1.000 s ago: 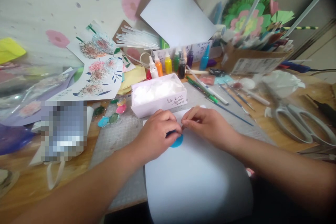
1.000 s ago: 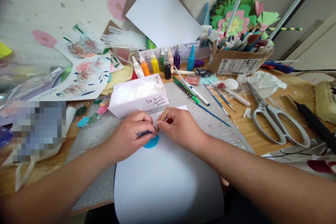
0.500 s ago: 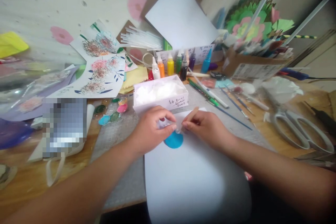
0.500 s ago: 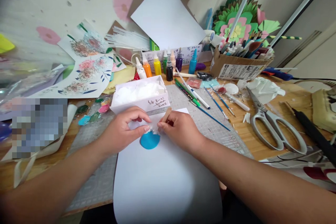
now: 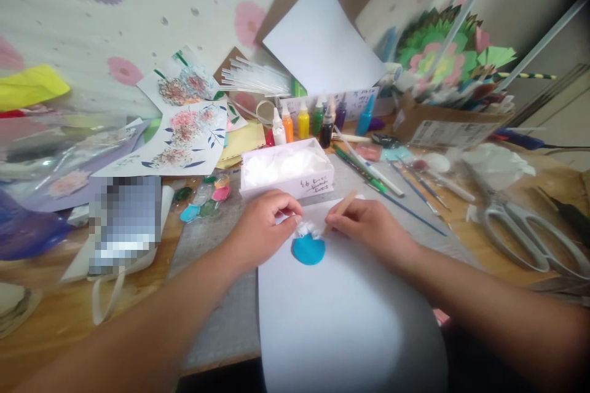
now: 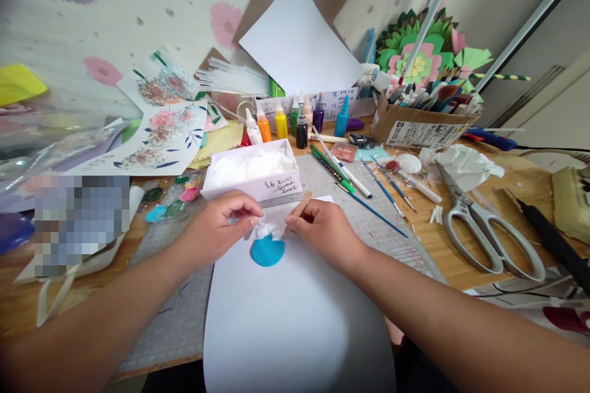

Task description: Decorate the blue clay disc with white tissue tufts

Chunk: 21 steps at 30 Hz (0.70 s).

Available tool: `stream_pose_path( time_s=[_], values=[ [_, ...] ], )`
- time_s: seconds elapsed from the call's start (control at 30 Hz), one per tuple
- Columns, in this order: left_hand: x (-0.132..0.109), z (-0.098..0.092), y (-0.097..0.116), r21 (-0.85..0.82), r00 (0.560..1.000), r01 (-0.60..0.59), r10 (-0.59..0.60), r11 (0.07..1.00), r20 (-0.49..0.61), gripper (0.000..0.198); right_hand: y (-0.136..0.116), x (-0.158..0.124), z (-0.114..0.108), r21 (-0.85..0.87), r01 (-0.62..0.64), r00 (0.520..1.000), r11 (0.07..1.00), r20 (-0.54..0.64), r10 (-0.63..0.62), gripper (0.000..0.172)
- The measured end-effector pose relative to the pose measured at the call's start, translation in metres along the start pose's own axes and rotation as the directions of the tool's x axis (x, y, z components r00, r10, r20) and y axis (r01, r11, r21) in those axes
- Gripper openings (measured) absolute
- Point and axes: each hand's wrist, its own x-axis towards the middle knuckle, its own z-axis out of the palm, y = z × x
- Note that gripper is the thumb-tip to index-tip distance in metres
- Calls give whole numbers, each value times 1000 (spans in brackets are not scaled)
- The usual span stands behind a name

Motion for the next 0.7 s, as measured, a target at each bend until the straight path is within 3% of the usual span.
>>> stream_pose_path(
  time_s=[0.2,0.37,0.57,0.7],
  values=[
    [-1,1,3,3,993,-61,61,998,99,9,1,1,1,26,1,1000,1000,6,-1,13],
    [-1,1,2,7,992,-39,38,999,123,10,0,-3,-5,111,-18,1000,994,8,17,27],
    [0,0,0,45,991,-30,24,999,128,9,-5,-7,0,131,141,984,981,94,-154,20],
    [-1,0,-1,11,989,-17,16,1000,145,11,-2,-2,4,73,74,997,995,18,-76,22]
  ],
)
